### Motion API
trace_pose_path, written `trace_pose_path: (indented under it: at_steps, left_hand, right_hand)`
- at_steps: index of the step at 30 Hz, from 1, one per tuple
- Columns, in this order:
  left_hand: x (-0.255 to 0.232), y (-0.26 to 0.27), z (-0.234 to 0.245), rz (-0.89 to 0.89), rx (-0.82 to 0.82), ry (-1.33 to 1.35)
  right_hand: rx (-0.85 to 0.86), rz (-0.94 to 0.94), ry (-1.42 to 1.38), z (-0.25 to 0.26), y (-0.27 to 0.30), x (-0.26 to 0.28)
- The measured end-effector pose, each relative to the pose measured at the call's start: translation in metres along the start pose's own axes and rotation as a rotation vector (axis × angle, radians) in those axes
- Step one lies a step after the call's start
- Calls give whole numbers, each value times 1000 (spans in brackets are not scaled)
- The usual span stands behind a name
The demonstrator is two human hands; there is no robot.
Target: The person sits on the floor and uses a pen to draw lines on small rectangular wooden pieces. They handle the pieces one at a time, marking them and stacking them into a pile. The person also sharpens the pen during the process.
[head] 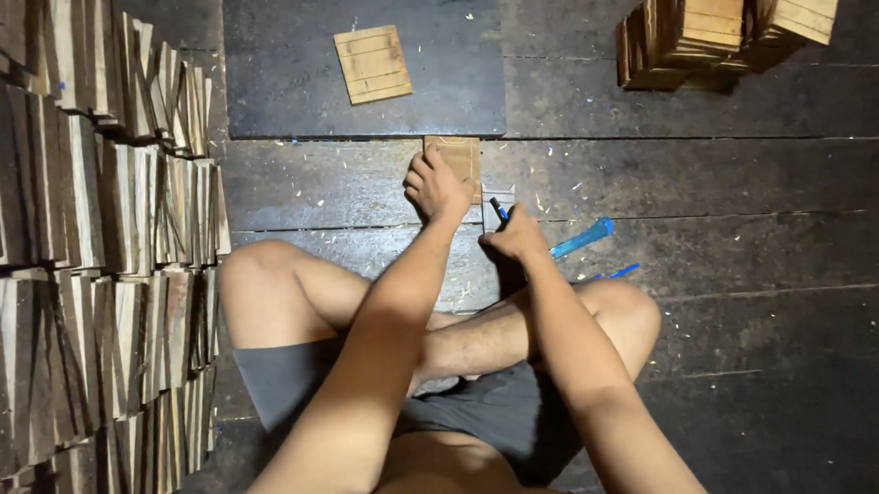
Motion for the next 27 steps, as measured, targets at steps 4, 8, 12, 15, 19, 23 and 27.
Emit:
trace_pose_path:
  at_steps: [4, 8, 12, 15, 19, 23, 27]
  left_hand:
    - [14, -1, 2, -57, 59, 29]
    - [-3, 10, 8, 21, 87, 82]
    - [0, 1, 18, 45, 105, 261]
    - [19, -25, 5, -62, 97, 435]
    - [27, -17, 23, -197, 60, 578]
    - [37, -34, 20, -307, 118, 808]
    - [46, -75, 17, -306, 108, 958]
  right_hand:
    - [-4, 18, -13, 4, 7, 11]
    - [-32, 25, -31, 1, 0, 5]
    - [-47, 47, -96, 0, -16, -8]
    - [-38, 56, -70, 1, -9, -2]
    - [-43, 70, -71, 1, -2, 5]
    - [-19, 51, -55, 2, -5, 2]
    - [-17, 25, 2, 8, 0, 13]
Point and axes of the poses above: each hand's wrist, its own y-axis away from the middle knuckle, its own z-axis out of the back of the hand, x = y × z, the point moved 1 cm from there along -y, towards the middle knuckle, and after that the axes turned 10 degrees about x, right-handed, at the moved point
